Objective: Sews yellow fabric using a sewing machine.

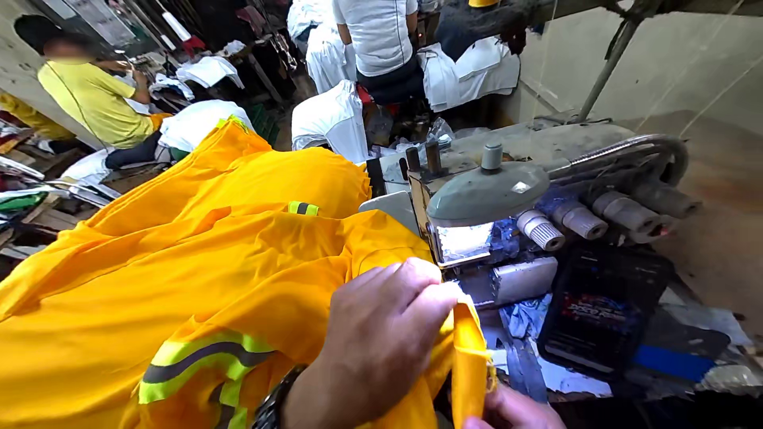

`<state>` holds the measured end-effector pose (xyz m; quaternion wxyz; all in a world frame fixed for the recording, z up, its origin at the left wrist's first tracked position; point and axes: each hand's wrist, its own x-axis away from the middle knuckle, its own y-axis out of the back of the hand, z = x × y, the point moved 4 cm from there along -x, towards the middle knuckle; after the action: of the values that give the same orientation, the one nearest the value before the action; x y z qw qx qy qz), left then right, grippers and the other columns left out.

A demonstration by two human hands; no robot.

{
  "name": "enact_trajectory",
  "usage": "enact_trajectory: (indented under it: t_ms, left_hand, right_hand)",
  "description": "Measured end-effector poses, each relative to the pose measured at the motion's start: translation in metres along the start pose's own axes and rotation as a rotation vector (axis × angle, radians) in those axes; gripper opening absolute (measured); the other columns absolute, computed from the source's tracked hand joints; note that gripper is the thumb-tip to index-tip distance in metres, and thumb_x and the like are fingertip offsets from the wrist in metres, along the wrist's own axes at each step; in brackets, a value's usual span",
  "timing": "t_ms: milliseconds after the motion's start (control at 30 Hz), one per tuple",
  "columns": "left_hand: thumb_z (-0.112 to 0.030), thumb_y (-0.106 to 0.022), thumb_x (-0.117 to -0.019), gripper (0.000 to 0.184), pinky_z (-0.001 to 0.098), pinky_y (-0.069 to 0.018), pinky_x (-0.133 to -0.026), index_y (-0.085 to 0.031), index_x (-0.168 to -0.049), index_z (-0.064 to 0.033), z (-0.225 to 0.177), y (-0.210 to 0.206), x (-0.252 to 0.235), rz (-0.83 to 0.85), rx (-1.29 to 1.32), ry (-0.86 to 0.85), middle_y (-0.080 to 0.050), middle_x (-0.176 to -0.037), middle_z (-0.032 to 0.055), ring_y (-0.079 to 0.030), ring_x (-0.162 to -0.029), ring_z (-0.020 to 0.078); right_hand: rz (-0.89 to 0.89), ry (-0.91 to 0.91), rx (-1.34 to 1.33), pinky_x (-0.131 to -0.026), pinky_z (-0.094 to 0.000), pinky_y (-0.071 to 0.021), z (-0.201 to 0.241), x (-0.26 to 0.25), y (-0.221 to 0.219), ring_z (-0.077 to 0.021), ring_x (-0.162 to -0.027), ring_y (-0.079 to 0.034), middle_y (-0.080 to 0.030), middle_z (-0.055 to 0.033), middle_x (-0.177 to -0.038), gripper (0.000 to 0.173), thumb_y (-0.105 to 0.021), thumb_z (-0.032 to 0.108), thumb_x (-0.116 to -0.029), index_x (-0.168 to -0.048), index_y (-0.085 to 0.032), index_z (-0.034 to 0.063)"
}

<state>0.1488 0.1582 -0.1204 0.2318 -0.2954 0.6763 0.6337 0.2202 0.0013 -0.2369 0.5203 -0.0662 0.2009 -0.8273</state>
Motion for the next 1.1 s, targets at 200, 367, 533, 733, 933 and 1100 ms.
enact_trajectory:
  t_ms: [200, 367, 533, 733, 933, 1100]
  left_hand:
    - [-0.015, -0.067, -0.0972, 0.011, 0.025, -0.0575, -0.074, -0.074, -0.092, -0.0083, 0.025, -0.025, 0.011, -0.064, 0.014, 0.105, -0.071, -0.095, 0.0028, -0.069, -0.088, 0.0097]
    - [-0.016, -0.059, -0.1003, 0.015, 0.0199, -0.0554, -0.069, -0.073, -0.096, -0.0118, 0.044, -0.037, 0.016, 0.109, 0.091, 0.261, -0.068, -0.094, -0.0042, -0.065, -0.083, 0.0026]
    - [-0.01, -0.065, -0.0931, 0.01, 0.0155, -0.0567, -0.073, -0.073, -0.095, -0.0139, 0.046, -0.028, 0.011, 0.111, 0.2, 0.341, -0.068, -0.097, -0.0072, -0.065, -0.089, -0.0007]
    - [-0.02, -0.059, -0.0912, 0.017, 0.0269, -0.0501, -0.069, -0.076, -0.09, -0.021, 0.047, -0.037, 0.014, 0.289, 0.013, 0.27, -0.059, -0.091, -0.0067, -0.058, -0.083, 0.006]
    - [-0.07, -0.038, -0.0997, 0.07, 0.0743, -0.0186, -0.117, -0.06, -0.145, -0.0221, 0.031, -0.043, 0.031, 0.513, -0.122, 0.331, -0.047, -0.159, -0.003, -0.033, -0.153, 0.0224]
    - [-0.073, -0.03, -0.0994, 0.073, 0.0762, -0.0151, -0.117, -0.066, -0.135, -0.0198, 0.037, -0.057, 0.021, 0.627, -0.094, 0.357, -0.06, -0.146, -0.0016, -0.042, -0.148, 0.0215]
  right_hand:
    - [-0.214, -0.078, 0.151, -0.064, -0.0294, -0.0614, -0.024, -0.02, -0.005, -0.0099, -0.067, -0.071, -0.074, -0.002, -0.08, 0.042, -0.071, 0.005, -0.0942, -0.13, -0.053, -0.0058]
    - [-0.294, -0.075, 0.192, -0.063, -0.0293, -0.0619, -0.042, -0.033, 0.006, -0.0124, -0.066, -0.071, -0.074, -0.0049, -0.078, 0.026, -0.075, 0.008, -0.0915, -0.112, -0.065, -0.003]
    - [-0.235, -0.062, 0.229, -0.062, -0.0234, -0.0606, -0.027, -0.022, 0.012, -0.006, -0.066, -0.07, -0.075, -0.0021, -0.078, 0.005, -0.076, 0.005, -0.0906, -0.093, -0.074, 0.0016]
    - [-0.242, -0.071, 0.27, -0.059, -0.021, -0.058, -0.027, -0.019, 0.018, -0.0027, -0.063, -0.067, -0.074, 0.0002, -0.075, 0.007, -0.077, 0.007, -0.09, -0.093, -0.074, 0.0022]
    - [-0.207, 0.045, 0.393, -0.067, -0.0225, -0.0592, -0.024, -0.005, 0.03, -0.0035, -0.071, -0.068, -0.073, -0.0039, -0.079, 0.018, -0.076, 0.015, -0.0936, -0.087, -0.075, -0.0009]
    - [-0.191, 0.158, 0.351, -0.075, -0.024, -0.0598, -0.024, -0.004, 0.034, -0.0058, -0.081, -0.069, -0.072, -0.0056, -0.084, 0.02, -0.072, 0.015, -0.0967, -0.087, -0.072, -0.0022]
